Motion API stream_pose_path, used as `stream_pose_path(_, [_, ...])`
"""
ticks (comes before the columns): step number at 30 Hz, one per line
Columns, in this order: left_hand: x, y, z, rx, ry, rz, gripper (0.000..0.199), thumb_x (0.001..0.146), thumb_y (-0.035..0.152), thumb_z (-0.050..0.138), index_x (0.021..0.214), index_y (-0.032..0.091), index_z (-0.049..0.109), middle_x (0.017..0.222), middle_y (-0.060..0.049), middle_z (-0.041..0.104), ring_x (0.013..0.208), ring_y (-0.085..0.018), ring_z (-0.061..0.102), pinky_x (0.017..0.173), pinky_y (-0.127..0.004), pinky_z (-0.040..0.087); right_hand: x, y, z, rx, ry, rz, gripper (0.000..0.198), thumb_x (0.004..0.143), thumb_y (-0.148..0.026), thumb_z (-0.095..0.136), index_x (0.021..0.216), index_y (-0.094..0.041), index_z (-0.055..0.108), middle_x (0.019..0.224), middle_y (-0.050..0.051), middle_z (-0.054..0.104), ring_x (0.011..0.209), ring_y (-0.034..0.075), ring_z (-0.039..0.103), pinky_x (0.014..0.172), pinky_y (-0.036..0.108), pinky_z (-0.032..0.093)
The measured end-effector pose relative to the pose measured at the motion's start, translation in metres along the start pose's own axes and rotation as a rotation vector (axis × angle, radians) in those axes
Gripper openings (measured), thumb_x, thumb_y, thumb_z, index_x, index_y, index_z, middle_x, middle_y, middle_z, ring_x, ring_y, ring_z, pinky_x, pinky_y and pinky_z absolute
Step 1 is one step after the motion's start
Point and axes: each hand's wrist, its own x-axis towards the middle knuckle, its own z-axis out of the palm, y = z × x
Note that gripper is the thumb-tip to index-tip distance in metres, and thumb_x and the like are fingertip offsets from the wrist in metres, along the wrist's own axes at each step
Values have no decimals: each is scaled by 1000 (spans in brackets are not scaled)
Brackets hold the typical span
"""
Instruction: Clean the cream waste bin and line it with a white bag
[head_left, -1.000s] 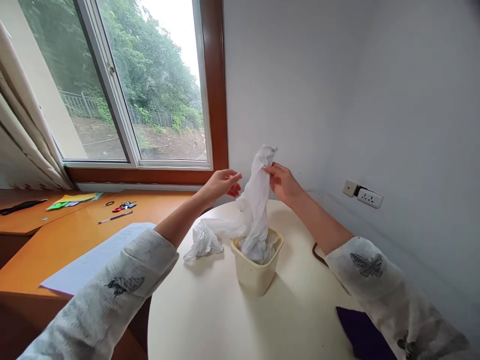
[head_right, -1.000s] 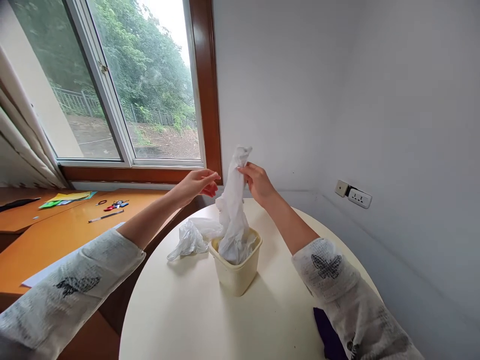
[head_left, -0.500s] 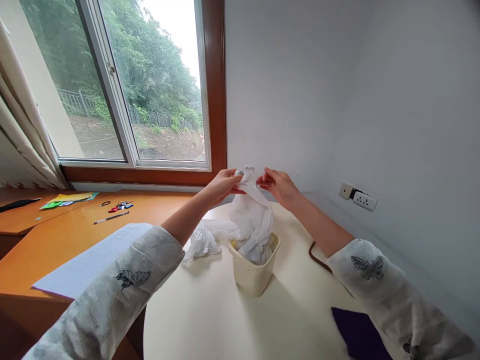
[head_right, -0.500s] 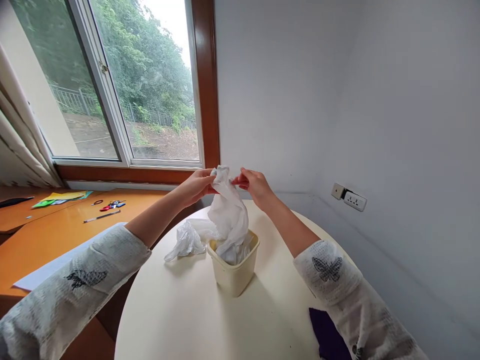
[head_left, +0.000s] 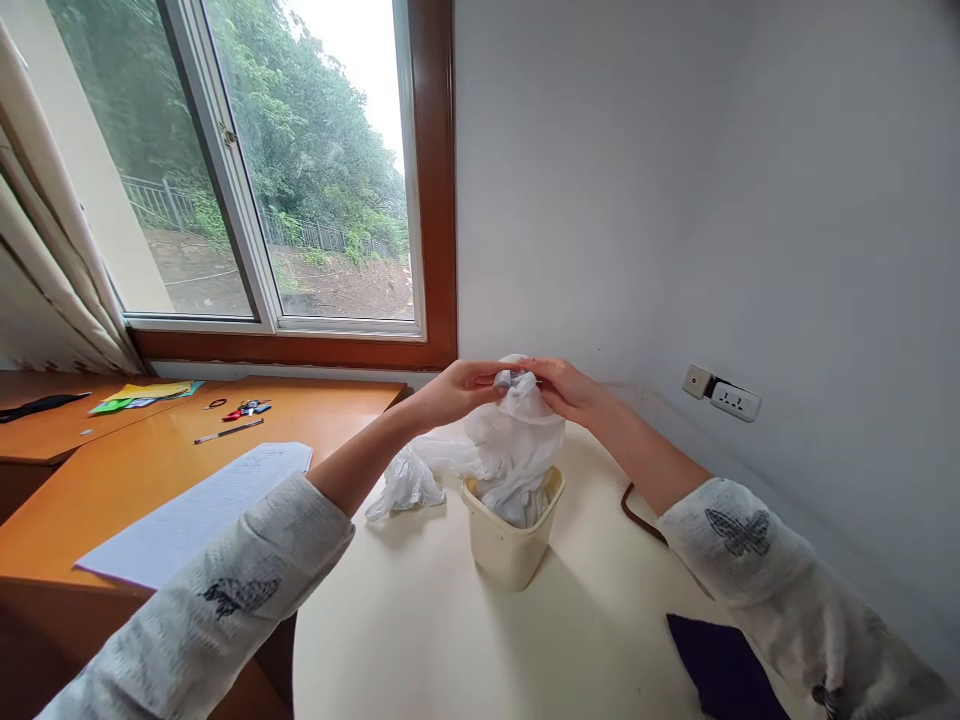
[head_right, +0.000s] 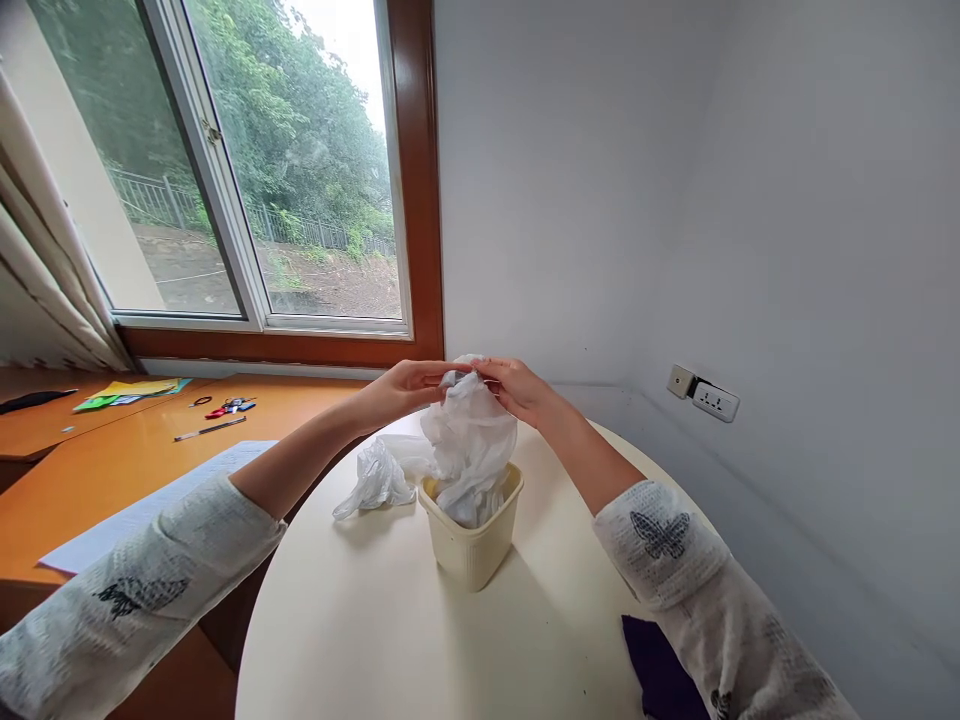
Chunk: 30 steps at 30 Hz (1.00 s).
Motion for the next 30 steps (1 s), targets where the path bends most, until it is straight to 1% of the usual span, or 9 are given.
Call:
stream_pose_path(3, [-4,-3,-2,5,93,21,38,77,33,62,111,15,63,103,-9,67,100,-21,58,89,-33,42,-1,-3,-1,39,0,-29,19,70,-35,68,76,-17,67,75,1,64,71,12,55,70,24,44])
stream_pose_path(6, [-8,-6,-5,20,194,29,34,75,37,64,100,12,68,94,-9,69,92,-20,61,88,-34,44,-1,-5,-1,78,17,-50,19,69,-35,70,73,-16,66,72,0,62,68,11,53,65,23,44])
stream_pose_path(10, [-8,-8,-7,-41,304,-41,38,75,46,61,79,9,68,76,-9,68,73,-17,64,79,-35,50,0,-6,-4,103,72,-75,21,65,-35,73,70,-16,64,69,-1,61,66,11,54,64,24,43])
stream_pose_path(13, [-5,-8,-7,-116,320,-148,44,73,54,59,68,10,62,63,-6,62,60,-14,61,68,-34,52,-2,-6,0,29,54,-77,24,62,-36,75,70,-17,63,69,-2,61,64,11,54,64,24,43])
stream_pose_path(17, [2,-6,-2,-196,287,-267,47,69,60,60,72,12,58,61,0,55,54,-11,56,53,-26,48,-9,-6,15,-104,-74,-48,26,60,-34,76,73,-18,60,69,-2,63,61,11,55,60,25,42])
stream_pose_path(20, [3,-7,4,-199,312,-303,43,65,53,68,68,12,54,58,3,50,48,-6,49,45,-18,36,-13,-6,24,-197,-160,-45,30,57,-31,78,78,-18,61,72,-1,64,65,13,58,62,26,44])
stream_pose_path(23, [1,-10,10,-232,342,-286,38,62,44,74,64,12,54,53,5,48,45,-4,44,43,-17,30,-15,-5,25,-256,-166,-46,29,59,-31,77,78,-18,61,73,0,64,67,14,58,63,27,45])
stream_pose_path(27, [-3,-16,10,-299,378,-264,35,63,41,73,69,11,58,57,2,54,50,-7,50,48,-19,35,-15,-3,18,-204,-96,-21,27,59,-32,76,72,-18,57,67,-2,61,60,11,54,57,25,41])
stream_pose_path(30, [-6,-19,4,-369,433,-241,27,65,33,73,69,10,59,59,0,58,52,-8,54,50,-20,39,-15,-2,12,-119,-52,-27,26,58,-29,77,70,-17,57,66,-3,59,59,9,53,58,23,41])
